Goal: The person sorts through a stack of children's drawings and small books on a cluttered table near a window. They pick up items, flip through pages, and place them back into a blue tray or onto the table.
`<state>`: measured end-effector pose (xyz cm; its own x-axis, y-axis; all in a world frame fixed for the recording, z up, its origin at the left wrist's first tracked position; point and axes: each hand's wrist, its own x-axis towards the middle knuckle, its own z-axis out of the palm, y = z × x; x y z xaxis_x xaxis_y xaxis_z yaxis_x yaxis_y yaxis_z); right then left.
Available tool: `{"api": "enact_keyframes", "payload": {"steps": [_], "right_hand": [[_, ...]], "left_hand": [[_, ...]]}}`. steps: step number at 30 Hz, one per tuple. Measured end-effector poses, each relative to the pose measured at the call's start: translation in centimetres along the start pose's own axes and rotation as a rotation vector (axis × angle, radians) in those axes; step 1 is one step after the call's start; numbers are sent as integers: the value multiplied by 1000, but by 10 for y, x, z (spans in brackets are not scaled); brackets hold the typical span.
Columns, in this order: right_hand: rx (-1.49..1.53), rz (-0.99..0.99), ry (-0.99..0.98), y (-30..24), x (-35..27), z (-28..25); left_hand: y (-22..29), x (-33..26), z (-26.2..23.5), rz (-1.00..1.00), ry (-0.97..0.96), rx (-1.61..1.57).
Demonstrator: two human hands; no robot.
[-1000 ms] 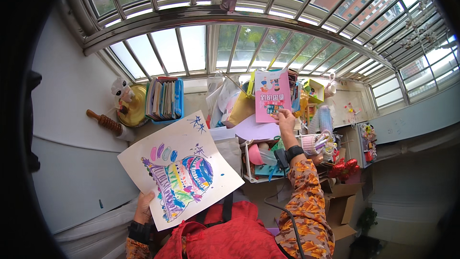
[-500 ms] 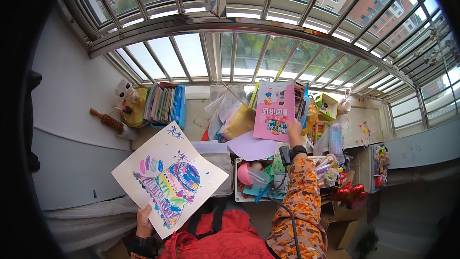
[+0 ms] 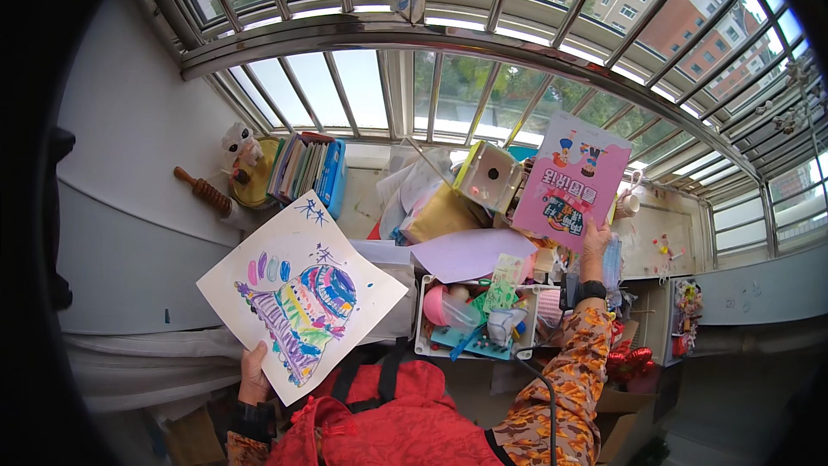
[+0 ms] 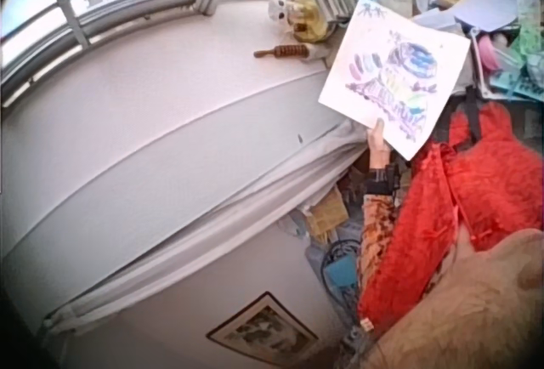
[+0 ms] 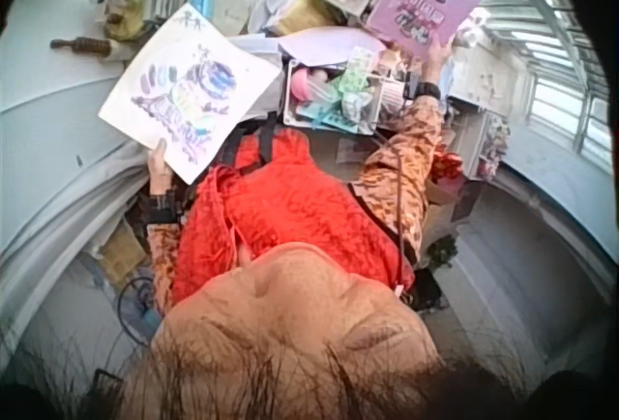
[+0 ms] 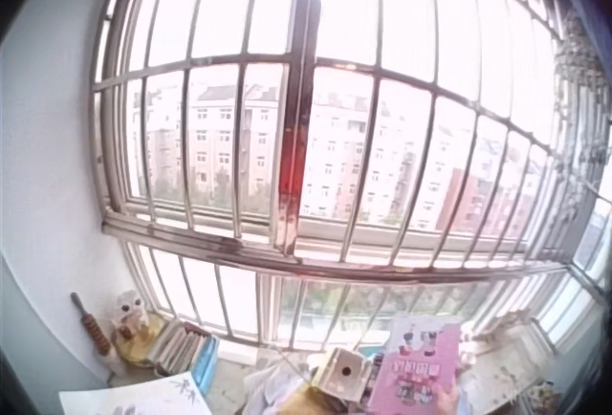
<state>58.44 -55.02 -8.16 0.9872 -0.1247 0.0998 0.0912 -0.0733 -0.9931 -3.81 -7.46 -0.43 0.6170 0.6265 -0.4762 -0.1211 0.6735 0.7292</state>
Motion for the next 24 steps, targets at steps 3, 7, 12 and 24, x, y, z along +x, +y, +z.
{"api": "enact_keyframes", "payload": {"steps": [3,7,12,24], "right_hand": [[159,-41,-83,-5,8,-3],[70,-23,-173,3,7,25],[-222,-130,-195,28,-28,88],[-998,69,-78,38,-37,121]], "left_hand": [[0,-3,0,-1,-2,3],[-3,-9,-2,16,27,-34],[-3,-18,-5,68,70,-42],[-1,-45,-57,257,233,-69]]}}
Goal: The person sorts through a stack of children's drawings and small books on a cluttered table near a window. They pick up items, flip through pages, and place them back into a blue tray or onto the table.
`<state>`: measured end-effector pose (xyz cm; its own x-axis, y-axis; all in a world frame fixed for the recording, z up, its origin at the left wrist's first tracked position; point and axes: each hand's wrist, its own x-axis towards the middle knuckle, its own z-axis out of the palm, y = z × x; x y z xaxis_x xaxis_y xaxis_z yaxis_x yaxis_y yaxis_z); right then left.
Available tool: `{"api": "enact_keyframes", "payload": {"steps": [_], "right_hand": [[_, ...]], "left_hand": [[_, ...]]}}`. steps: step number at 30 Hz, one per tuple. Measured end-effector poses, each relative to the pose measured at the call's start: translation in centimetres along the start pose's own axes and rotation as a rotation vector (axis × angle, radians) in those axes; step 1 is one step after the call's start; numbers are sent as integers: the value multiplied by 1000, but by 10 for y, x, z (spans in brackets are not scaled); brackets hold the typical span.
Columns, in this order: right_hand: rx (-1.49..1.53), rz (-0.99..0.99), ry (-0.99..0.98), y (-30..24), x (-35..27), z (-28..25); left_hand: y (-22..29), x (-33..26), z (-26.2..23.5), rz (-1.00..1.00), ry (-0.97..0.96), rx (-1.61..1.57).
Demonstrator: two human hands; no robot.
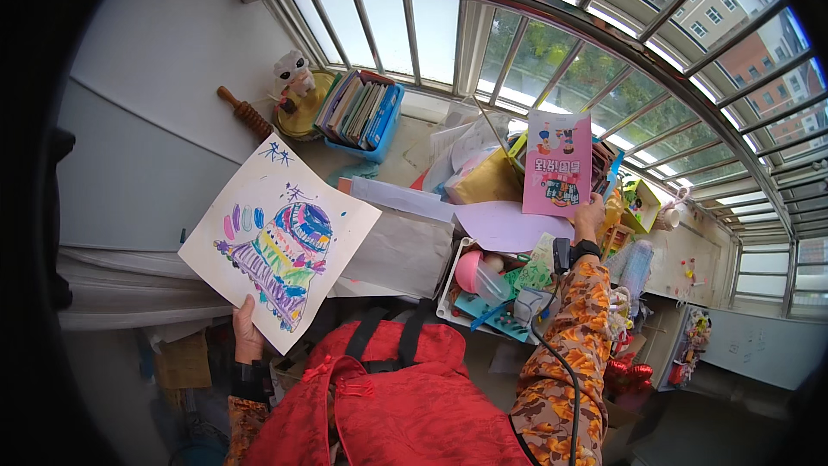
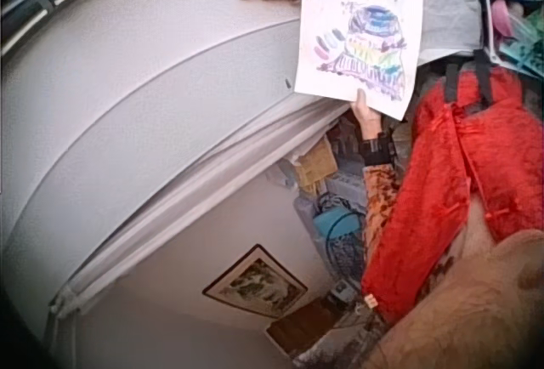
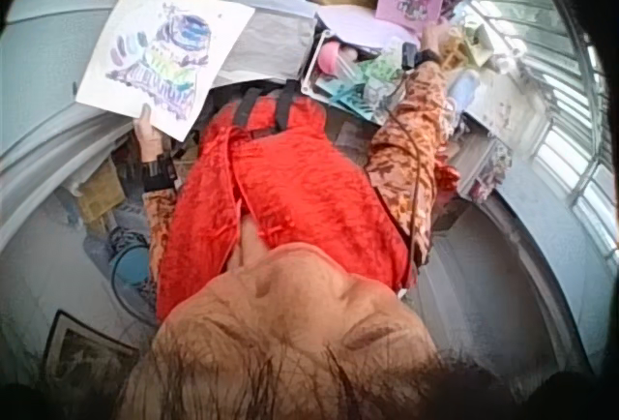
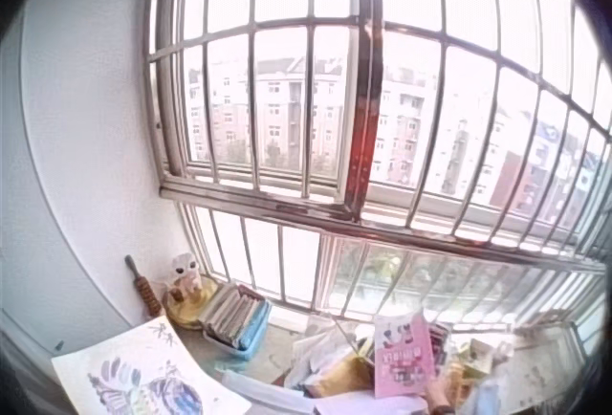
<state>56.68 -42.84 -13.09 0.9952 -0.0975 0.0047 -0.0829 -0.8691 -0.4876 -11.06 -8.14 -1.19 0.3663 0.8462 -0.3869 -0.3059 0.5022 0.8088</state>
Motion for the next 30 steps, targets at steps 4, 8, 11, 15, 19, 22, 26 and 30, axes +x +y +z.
{"api": "enact_keyframes", "payload": {"steps": [4,8,11,15,19,22,26,30], "right_hand": [[-108,-45,32,-25,-15,-19],[-12,-546,139,-76,-73,-25],[268,-783,-338,-116,-154,1],[105,-970,-632,-150,-266,50],[-137,-1055,-481,-168,-318,88],[-229,-1027,-326,-174,-326,101],[-324,-1117,-447,-180,-319,101],[-186,-1195,-758,-186,-321,79]], "left_hand": [[1,2,-23,28,44,-54],[4,6,-42,82,59,-51],[4,9,-53,126,44,-46],[9,9,-69,135,80,-28],[17,6,-91,187,131,6],[17,8,-109,217,176,22],[16,6,-125,220,220,-6],[15,5,-131,227,229,-24]]}}
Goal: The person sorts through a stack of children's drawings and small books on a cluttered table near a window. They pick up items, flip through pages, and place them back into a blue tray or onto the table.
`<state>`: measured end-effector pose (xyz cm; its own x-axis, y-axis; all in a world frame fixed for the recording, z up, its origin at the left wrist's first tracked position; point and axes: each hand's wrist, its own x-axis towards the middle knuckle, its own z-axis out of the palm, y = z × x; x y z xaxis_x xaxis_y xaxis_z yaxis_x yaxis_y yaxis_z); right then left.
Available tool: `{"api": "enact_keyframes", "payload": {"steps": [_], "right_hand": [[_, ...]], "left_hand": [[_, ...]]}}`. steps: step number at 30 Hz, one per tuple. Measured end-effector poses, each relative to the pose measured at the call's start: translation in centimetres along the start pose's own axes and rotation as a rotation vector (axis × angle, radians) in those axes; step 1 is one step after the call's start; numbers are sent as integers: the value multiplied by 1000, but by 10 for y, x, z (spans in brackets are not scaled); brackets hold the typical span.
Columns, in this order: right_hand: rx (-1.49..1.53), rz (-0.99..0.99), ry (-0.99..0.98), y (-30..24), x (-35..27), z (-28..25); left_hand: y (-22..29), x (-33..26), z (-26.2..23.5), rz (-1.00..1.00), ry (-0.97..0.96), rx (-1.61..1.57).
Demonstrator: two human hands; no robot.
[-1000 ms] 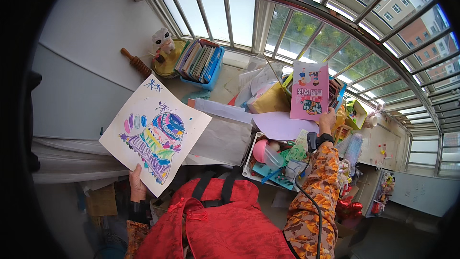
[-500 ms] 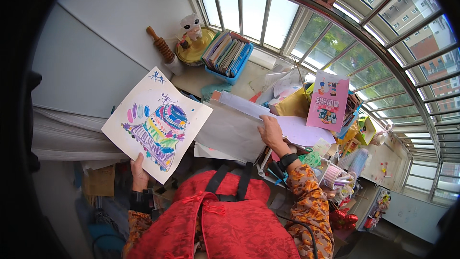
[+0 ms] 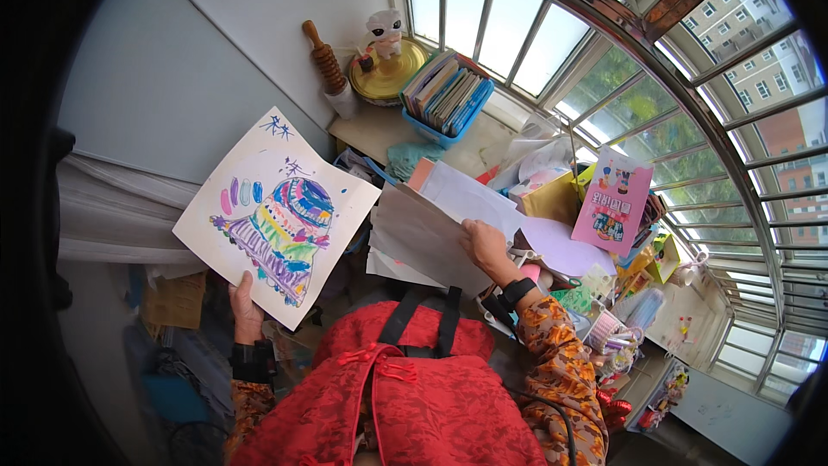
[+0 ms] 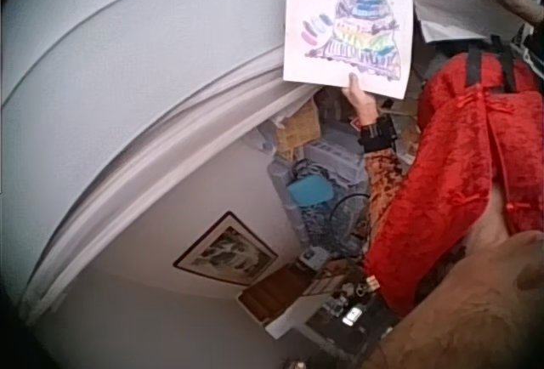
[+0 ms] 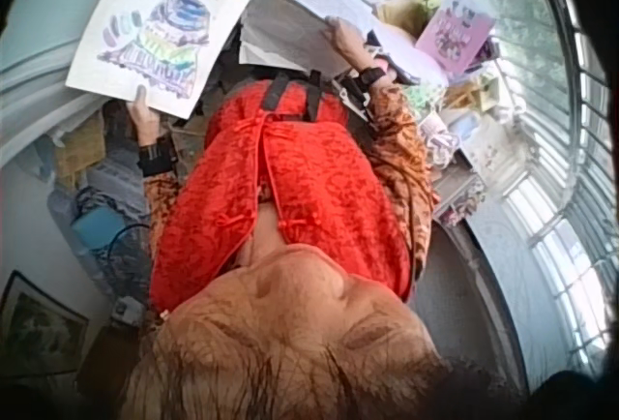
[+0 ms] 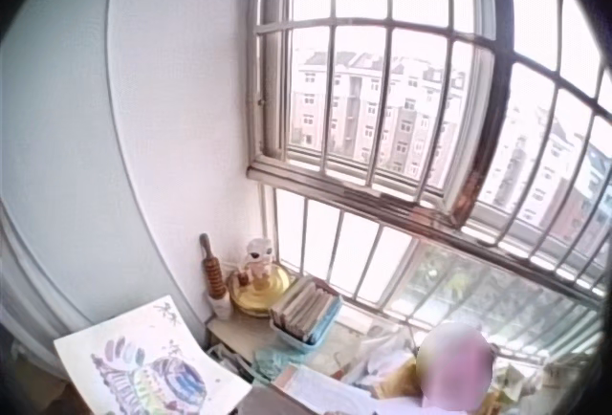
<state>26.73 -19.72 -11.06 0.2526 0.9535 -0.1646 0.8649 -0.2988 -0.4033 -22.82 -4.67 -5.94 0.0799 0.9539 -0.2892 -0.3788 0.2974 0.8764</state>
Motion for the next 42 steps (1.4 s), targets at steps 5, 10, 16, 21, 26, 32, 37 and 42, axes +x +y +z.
{"api": "enact_keyframes", "payload": {"steps": [5,10,16,21,26,32,37,42], "right_hand": [[-14,-284,-116,-29,-34,-16],[199,-132,-56,-40,-53,-13],[83,89,15,1,-42,-21],[569,239,70,63,-32,-76],[974,364,100,90,-49,-142],[1319,364,272,97,-56,-173],[1396,332,345,93,-56,-159],[1346,429,417,87,-62,-153]], "left_hand": [[2,3,-1,-7,31,40],[10,9,3,5,-10,19],[23,16,5,43,-50,-4],[30,21,7,30,-88,9],[17,33,31,-33,-206,-34],[-6,53,76,-117,-327,-33],[-22,60,121,-224,-475,2],[-31,63,159,-333,-638,-32]]}}
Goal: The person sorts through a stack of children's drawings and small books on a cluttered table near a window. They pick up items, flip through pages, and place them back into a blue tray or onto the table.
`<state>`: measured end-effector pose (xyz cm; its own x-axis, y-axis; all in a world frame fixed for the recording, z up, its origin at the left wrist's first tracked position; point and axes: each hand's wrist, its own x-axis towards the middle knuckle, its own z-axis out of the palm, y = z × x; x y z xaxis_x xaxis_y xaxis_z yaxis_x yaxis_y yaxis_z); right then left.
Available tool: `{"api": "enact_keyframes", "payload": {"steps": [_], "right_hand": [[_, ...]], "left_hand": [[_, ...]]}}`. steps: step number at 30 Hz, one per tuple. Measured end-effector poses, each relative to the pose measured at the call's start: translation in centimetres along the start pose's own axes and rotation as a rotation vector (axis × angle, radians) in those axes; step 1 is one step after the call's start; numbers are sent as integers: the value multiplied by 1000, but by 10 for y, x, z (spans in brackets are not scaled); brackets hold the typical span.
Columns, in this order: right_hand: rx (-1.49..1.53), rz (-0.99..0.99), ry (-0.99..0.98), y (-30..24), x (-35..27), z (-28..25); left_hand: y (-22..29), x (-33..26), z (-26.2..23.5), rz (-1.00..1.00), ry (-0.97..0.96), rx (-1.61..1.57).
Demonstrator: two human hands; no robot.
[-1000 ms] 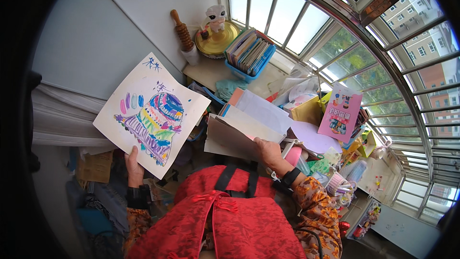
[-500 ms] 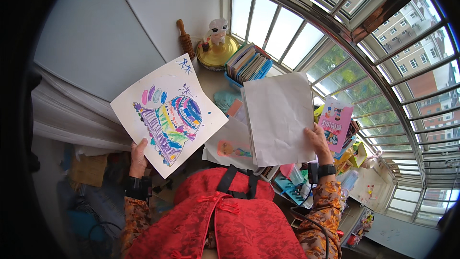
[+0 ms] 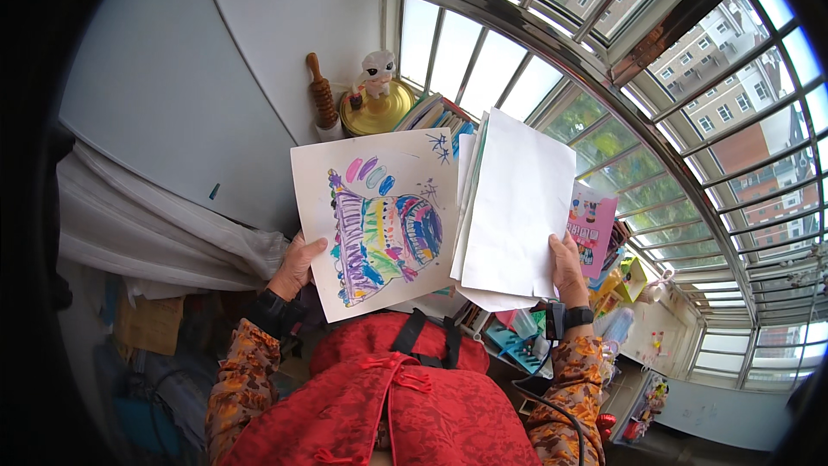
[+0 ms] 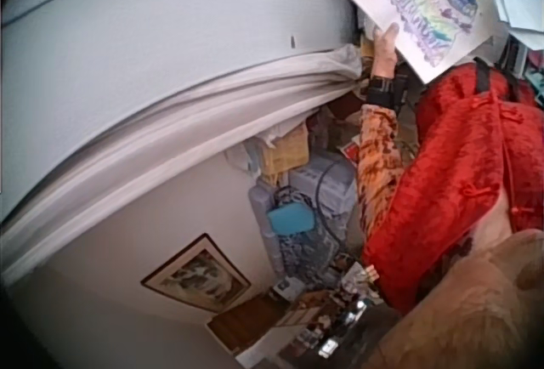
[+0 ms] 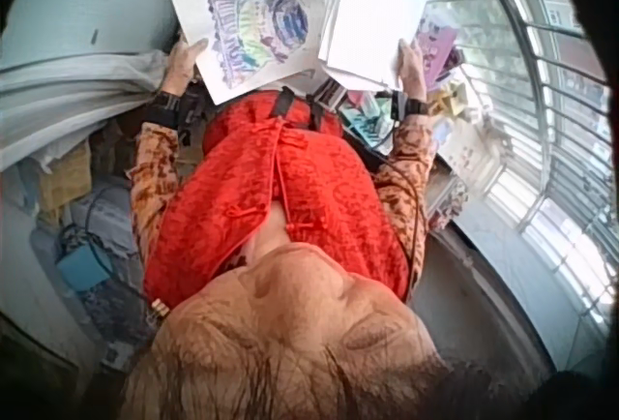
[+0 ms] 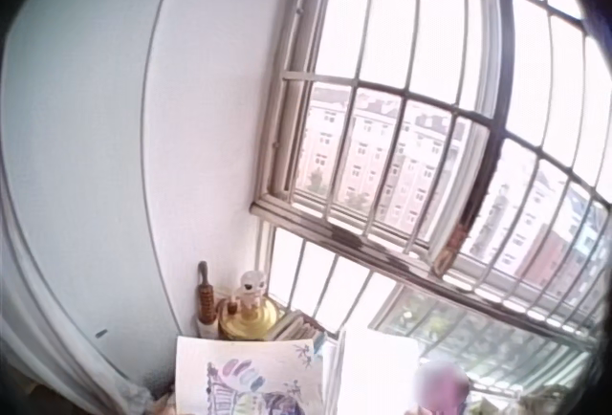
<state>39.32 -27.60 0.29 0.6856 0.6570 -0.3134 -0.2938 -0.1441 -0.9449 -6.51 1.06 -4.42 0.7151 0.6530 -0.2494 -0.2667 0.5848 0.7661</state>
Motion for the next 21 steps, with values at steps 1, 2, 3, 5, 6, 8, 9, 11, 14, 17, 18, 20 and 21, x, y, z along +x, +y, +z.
{"api": "enact_keyframes", "payload": {"steps": [1,2,3,5,6,8,9,11,14,17,18,20,21], "right_hand": [[-2,-15,25,-2,-2,-1],[4,-28,53,-3,-6,2],[29,-79,15,-5,-10,2],[0,-146,43,-13,-16,6],[-18,-153,49,-19,-18,8],[-15,-192,29,-31,-22,15],[-43,-186,-8,-39,-24,19],[-66,-187,-95,-54,-23,30],[-173,-139,-197,-68,-15,51],[-402,-9,-304,-71,1,68],[-486,-24,-307,-68,7,73],[-588,-53,-291,-59,18,81],[-605,-65,-270,-55,22,84]], "left_hand": [[-3,5,4,-36,4,7],[-3,7,6,-59,-12,-2],[-4,10,7,-87,-48,-29],[-6,18,7,-145,-67,-7],[-7,21,8,-166,-101,-6],[-11,29,9,-174,-176,-59],[-11,31,11,-201,-158,-6],[-13,39,14,-229,-206,18],[-10,48,18,-252,-230,46],[-7,51,24,-271,-292,12],[-5,51,26,-286,-304,15],[-2,51,27,-300,-336,-7],[0,50,28,-302,-317,5]]}}
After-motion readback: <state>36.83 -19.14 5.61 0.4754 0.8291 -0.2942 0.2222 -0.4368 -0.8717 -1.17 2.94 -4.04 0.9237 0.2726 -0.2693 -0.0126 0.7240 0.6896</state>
